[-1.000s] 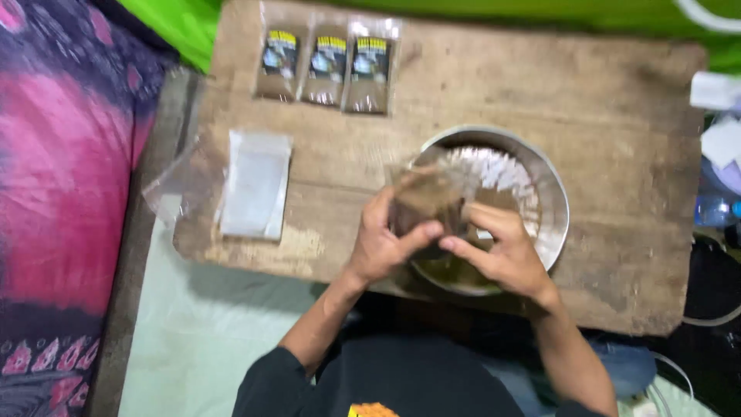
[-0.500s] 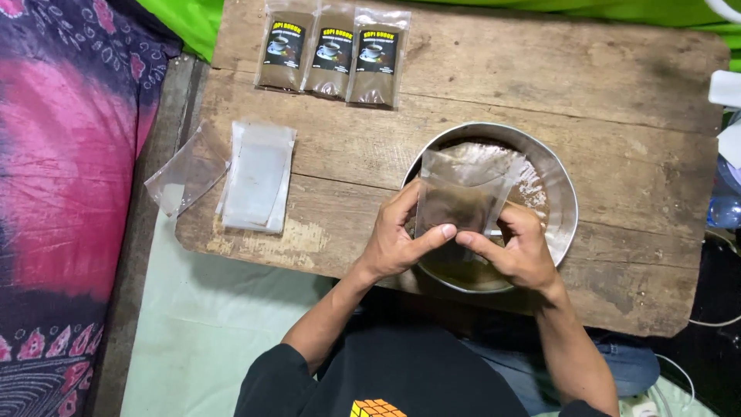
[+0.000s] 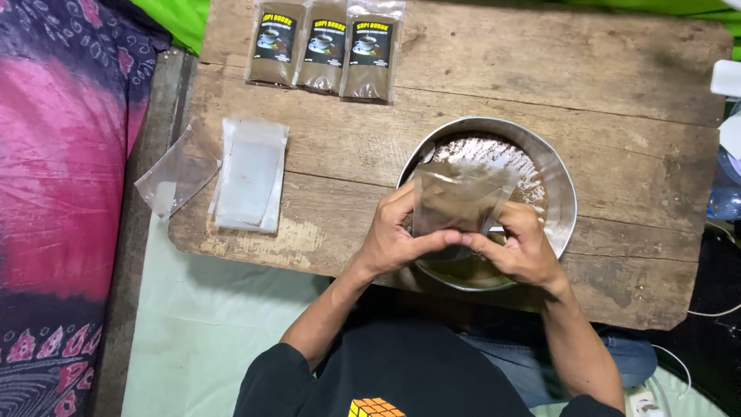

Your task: Mixing coffee powder with a white ingredient in a bowl and filling plastic bags with the mixture.

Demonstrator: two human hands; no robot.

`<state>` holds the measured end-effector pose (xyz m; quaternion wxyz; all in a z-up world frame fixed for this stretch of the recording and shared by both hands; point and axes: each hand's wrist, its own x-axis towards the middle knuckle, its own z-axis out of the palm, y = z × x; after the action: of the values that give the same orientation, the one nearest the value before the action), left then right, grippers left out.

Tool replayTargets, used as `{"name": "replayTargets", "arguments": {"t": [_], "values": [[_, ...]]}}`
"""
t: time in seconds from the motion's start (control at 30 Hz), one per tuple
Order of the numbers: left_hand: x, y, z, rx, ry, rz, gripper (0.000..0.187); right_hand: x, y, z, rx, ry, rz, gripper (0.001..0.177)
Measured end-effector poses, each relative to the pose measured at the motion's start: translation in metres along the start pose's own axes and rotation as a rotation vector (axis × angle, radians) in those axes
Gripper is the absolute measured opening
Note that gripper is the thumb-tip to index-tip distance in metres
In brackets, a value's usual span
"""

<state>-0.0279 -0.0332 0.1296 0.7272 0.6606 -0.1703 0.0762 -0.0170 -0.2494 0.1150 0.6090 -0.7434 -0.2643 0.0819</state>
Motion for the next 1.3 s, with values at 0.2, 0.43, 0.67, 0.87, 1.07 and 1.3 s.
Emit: {"name": "replayTargets", "arguments": {"t": [0.2, 0.43, 0.67, 0.87, 1.07, 1.3], "values": [[0.002, -0.001, -0.005, 0.031, -0.016, 0.005, 0.025, 0.003, -0.008, 0.002, -0.041, 0.003, -0.013, 0.013], [-0.002, -0.016, -0.004, 0.010, -0.035, 0.032, 0.023, 0.008, -0.012, 0.000, -0.079, 0.058, -0.063, 0.015], [-0.005, -0.020, -0.006, 0.037, -0.030, 0.007, 0.019, 0.004, -0.005, 0.000, -0.040, 0.110, -0.089, 0.019], [-0.005, -0.022, -0.005, 0.034, -0.053, -0.012, 0.029, 0.000, 0.001, 0.000, -0.010, 0.179, -0.095, 0.013], [-0.004, -0.002, -0.006, 0.076, -0.102, -0.023, 0.026, -0.008, 0.010, -0.001, -0.040, 0.199, -0.088, 0.013], [-0.011, -0.011, 0.005, 0.019, 0.030, -0.059, 0.023, 0.008, -0.019, 0.008, -0.097, 0.177, -0.073, 0.012]]}}
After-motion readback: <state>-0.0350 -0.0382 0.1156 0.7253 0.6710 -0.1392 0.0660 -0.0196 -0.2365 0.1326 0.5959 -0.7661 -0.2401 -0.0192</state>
